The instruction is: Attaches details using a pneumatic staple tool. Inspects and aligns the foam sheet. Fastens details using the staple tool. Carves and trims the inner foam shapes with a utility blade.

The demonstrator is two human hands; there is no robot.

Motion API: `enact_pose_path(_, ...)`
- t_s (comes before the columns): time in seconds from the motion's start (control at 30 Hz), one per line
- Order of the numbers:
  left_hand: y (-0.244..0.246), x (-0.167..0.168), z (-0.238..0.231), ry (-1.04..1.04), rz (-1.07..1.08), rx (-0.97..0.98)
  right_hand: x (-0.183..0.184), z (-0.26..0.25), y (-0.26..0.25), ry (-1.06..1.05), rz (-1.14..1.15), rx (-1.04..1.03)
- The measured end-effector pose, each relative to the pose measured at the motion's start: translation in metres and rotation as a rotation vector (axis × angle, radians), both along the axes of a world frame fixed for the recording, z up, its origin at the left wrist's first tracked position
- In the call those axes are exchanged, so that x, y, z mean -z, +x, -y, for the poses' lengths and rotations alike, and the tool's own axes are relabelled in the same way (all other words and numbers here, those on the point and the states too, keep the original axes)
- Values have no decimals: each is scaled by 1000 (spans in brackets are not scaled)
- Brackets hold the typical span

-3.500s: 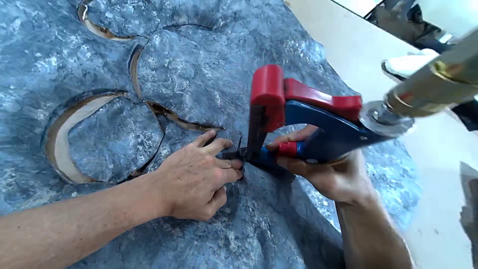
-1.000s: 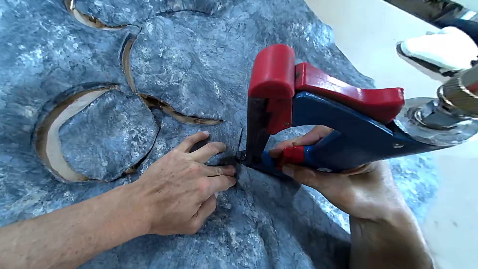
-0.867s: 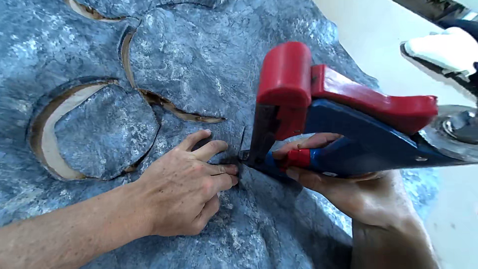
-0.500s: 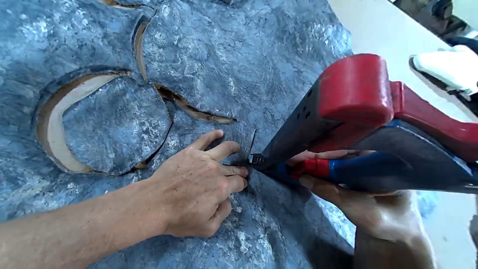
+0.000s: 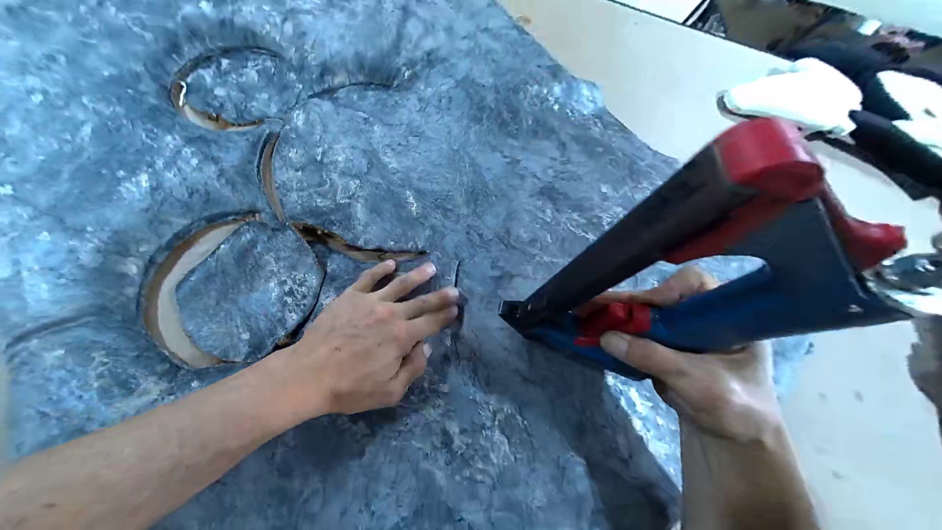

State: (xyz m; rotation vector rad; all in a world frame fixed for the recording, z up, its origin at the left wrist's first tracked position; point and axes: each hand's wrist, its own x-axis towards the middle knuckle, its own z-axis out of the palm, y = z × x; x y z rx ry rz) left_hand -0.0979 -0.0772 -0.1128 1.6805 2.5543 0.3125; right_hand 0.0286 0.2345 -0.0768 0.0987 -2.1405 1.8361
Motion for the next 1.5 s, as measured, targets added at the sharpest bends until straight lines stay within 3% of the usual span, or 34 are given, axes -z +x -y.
enact_pose_path(0.27, 1, 11, 5, 129, -13, 169, 6, 29, 38, -54, 2, 195)
enact_pose_path(0.47, -2, 5, 2, 51, 18, 172, 1, 66, 44, 46, 20, 378)
enact_pose_path(0.63, -19, -7, 13, 32, 71, 280, 0, 74, 46, 42, 47, 465)
enact_pose_path(0.93, -21, -5, 12, -31, 74, 276, 2, 99, 48, 88, 10, 585)
enact_pose_path(1.03, -34, -6, 15, -11, 95, 360, -4, 125, 53, 112, 144, 691)
enact_pose_path(1.17, -70, -4, 18, 148, 171, 457, 5, 159, 58, 55, 160, 794)
enact_pose_path(1.37, -99, 8, 12, 42, 123, 768, -1, 206, 52, 92, 262, 984)
enact_pose_path(1.5, -99, 12, 4, 49, 144, 820, -4, 230, 39, 66, 327, 1060)
